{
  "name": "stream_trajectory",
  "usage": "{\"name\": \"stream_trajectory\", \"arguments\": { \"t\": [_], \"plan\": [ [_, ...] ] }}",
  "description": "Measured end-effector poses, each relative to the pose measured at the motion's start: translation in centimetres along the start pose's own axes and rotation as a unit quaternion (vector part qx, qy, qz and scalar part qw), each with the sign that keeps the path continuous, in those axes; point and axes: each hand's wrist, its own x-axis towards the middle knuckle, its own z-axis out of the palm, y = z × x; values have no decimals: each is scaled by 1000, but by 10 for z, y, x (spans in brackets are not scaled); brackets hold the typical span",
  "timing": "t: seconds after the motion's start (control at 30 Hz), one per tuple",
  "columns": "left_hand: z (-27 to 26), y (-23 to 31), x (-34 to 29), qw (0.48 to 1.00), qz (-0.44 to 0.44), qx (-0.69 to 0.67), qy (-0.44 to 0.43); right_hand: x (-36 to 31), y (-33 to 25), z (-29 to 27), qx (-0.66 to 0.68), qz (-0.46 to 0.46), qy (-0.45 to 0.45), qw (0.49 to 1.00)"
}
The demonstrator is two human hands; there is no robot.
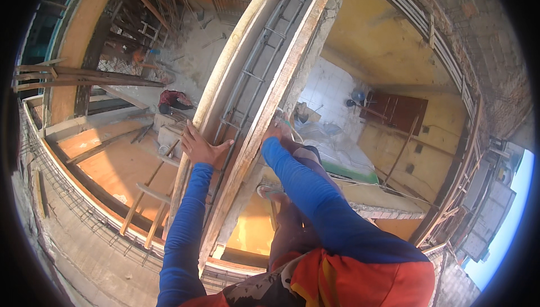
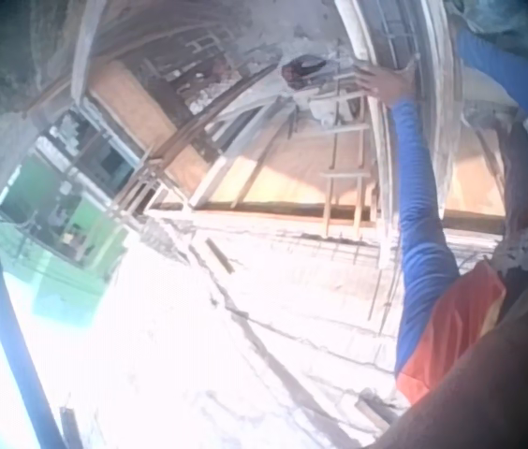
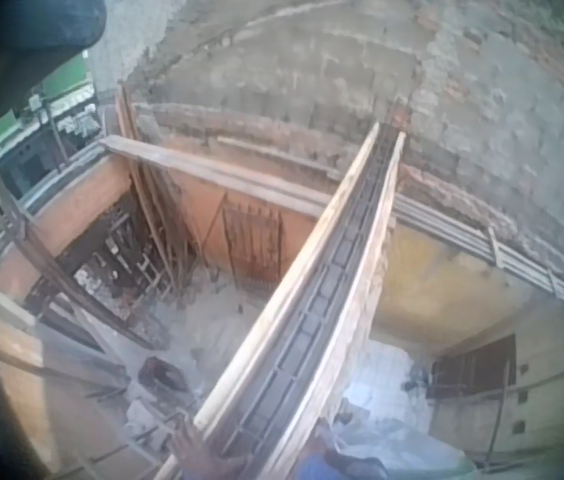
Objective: The person positions a long wooden plank over a rebar grid on a construction site. They then use a hammer to drive nails into the plank to secure it to the underlying structure.
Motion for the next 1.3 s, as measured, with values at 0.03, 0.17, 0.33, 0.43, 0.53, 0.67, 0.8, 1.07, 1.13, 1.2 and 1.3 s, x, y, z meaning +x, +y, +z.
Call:
{"name": "stream_trajectory", "arguments": {
  "t": [0.03, 0.17, 0.33, 0.43, 0.53, 0.67, 0.8, 1.07, 1.13, 1.2, 1.3],
  "plan": [
    [-1, 3, 0, 1000, -7, 15, -14, 0, 0, 0, 14, 5, -6, 1000],
    [-7, 9, 1, 998, -24, 27, -49, 0, -2, -1, 51, 22, -21, 998],
    [-8, 13, -1, 995, -34, 52, -75, 4, 1, -4, 73, 21, -21, 997],
    [-11, 15, -3, 994, -27, 72, -83, 8, 5, -5, 88, 12, -13, 996],
    [-14, 18, -3, 993, -30, 73, -88, 11, 5, -6, 104, 1, -11, 995],
    [-10, 17, 2, 995, -9, 57, -87, 6, -4, -2, 68, 3, -8, 998],
    [-5, 1, -2, 993, -39, 35, -102, -19, -18, 0, 29, 58, -48, 997],
    [-8, -1, 1, 993, -30, 6, -111, -40, -29, 17, 11, 56, 2, 998],
    [-10, 1, 2, 993, -26, 25, -113, -35, -26, 15, 32, 47, -5, 998],
    [-10, 3, 2, 991, -38, 31, -124, -26, -21, 10, 38, 47, -45, 997],
    [-6, 3, 2, 993, -27, 36, -107, -10, -13, 1, 40, 44, -48, 997]
  ]
}}
